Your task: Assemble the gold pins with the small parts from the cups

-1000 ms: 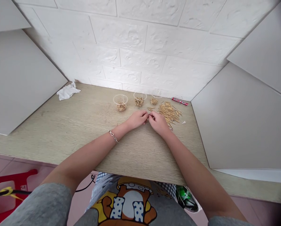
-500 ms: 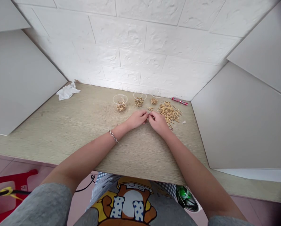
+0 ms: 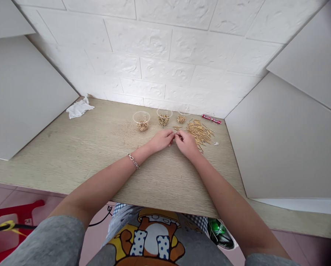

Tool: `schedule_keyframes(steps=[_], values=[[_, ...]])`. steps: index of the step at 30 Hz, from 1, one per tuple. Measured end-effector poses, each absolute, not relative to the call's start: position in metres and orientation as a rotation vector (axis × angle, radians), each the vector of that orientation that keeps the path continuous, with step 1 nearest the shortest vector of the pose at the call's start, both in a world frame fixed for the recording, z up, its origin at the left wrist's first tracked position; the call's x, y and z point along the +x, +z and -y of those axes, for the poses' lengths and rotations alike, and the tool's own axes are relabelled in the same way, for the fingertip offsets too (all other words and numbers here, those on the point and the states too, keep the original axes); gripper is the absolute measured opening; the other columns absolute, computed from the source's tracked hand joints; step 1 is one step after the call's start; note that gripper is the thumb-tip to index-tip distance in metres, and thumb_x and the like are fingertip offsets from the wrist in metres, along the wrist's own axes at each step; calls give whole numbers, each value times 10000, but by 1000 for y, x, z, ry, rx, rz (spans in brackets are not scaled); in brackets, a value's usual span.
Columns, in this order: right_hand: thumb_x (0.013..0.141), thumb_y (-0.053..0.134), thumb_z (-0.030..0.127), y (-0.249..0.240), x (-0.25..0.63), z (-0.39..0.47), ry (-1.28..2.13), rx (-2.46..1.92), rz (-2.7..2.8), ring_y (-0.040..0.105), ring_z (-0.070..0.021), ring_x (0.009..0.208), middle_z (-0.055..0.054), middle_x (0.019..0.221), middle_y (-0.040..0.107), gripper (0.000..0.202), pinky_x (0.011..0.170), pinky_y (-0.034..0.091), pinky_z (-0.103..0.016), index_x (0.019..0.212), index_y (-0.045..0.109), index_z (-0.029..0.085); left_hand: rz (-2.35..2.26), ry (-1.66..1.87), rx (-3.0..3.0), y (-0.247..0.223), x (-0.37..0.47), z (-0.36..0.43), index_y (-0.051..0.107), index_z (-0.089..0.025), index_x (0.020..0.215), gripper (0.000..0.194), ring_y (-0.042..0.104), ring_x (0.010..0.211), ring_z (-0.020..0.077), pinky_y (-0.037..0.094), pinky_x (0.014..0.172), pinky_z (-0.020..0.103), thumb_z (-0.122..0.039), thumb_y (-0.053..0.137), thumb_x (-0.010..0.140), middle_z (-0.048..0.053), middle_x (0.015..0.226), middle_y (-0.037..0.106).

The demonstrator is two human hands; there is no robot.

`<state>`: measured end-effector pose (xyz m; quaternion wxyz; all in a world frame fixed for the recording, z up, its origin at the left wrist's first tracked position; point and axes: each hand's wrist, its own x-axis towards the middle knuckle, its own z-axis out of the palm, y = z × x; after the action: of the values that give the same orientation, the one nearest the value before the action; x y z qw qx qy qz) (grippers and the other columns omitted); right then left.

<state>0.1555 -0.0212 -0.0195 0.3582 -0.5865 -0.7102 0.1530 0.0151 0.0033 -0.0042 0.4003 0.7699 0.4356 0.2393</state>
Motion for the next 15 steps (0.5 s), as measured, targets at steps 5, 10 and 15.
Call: schedule_keyframes(steps=[5, 10, 15], values=[[801, 423, 277, -20, 155, 21, 394, -1515, 1794, 466, -143, 574, -15, 650, 567, 182, 581, 357, -256, 706, 553, 194, -1093, 605, 1933, -6, 15, -4, 466, -170, 660, 283, 491, 530, 96, 407, 549, 224, -289, 318, 870, -18, 565, 516], [806, 418, 275, -21, 156, 19, 397, -1510, 1775, 467, -139, 566, -9, 640, 568, 184, 578, 353, -254, 707, 550, 193, -1081, 605, 1941, -4, 15, -3, 466, -174, 666, 277, 496, 531, 102, 409, 572, 239, -280, 317, 873, -21, 551, 511], [799, 427, 259, -22, 156, 19, 380, -1513, 1833, 482, -146, 591, -17, 652, 577, 176, 593, 353, -258, 705, 560, 191, -1089, 608, 1897, -4, 15, -4, 456, -171, 663, 258, 488, 506, 88, 409, 538, 225, -256, 325, 868, -22, 568, 507]])
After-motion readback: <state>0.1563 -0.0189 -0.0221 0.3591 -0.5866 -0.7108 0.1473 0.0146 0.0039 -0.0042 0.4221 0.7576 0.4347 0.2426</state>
